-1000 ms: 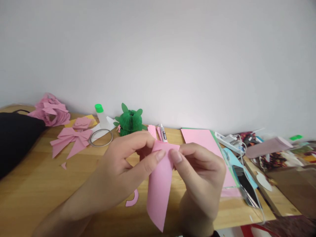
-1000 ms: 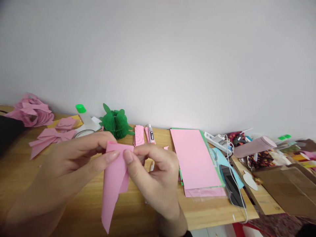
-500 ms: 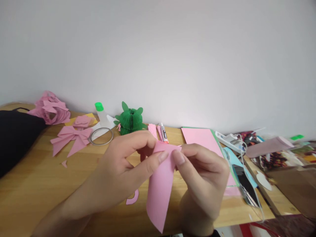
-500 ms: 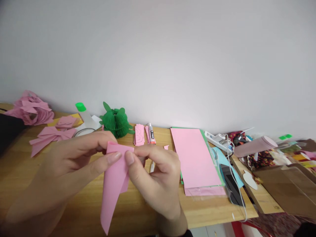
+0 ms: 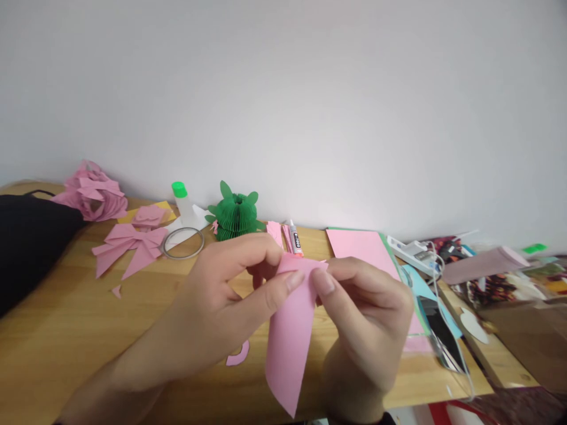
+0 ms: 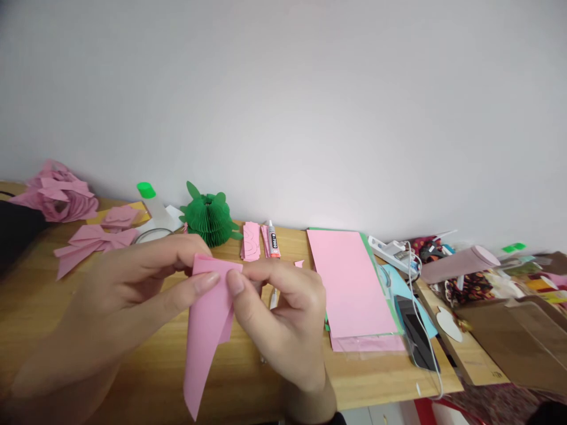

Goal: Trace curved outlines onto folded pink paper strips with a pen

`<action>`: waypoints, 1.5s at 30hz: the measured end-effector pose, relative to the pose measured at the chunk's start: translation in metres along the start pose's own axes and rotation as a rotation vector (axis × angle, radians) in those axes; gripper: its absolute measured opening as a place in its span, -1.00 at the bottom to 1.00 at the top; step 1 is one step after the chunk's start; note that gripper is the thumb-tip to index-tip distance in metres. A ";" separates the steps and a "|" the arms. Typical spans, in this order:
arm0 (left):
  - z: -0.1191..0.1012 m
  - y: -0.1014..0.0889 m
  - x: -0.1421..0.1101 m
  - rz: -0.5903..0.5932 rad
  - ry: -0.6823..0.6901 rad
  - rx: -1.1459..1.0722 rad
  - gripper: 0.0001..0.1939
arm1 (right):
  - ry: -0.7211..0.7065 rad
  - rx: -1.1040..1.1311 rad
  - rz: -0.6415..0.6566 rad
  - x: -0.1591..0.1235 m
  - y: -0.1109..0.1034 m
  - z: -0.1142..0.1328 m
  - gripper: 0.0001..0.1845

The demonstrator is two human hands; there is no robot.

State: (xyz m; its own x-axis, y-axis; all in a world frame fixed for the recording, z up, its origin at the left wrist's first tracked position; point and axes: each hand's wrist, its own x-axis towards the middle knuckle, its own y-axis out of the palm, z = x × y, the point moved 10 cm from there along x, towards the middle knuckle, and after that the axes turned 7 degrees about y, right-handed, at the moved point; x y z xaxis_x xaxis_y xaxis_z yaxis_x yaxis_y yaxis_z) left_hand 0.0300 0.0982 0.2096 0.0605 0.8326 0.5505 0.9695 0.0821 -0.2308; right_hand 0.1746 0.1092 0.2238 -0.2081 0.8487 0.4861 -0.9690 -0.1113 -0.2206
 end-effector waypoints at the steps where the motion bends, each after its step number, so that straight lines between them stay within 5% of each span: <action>1: 0.000 0.000 0.000 0.000 -0.004 -0.003 -0.72 | -0.003 -0.001 -0.004 0.000 0.000 0.000 -0.84; 45: -0.003 0.002 0.004 0.016 0.000 -0.083 -0.72 | -0.033 -0.056 -0.004 0.003 -0.001 0.003 -0.83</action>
State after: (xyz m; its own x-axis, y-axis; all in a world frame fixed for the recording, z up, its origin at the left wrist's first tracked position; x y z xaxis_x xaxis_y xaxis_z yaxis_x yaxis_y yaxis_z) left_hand 0.0330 0.1003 0.2138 0.0761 0.8337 0.5469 0.9848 0.0231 -0.1722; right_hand 0.1748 0.1102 0.2274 -0.2090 0.8317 0.5144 -0.9611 -0.0775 -0.2651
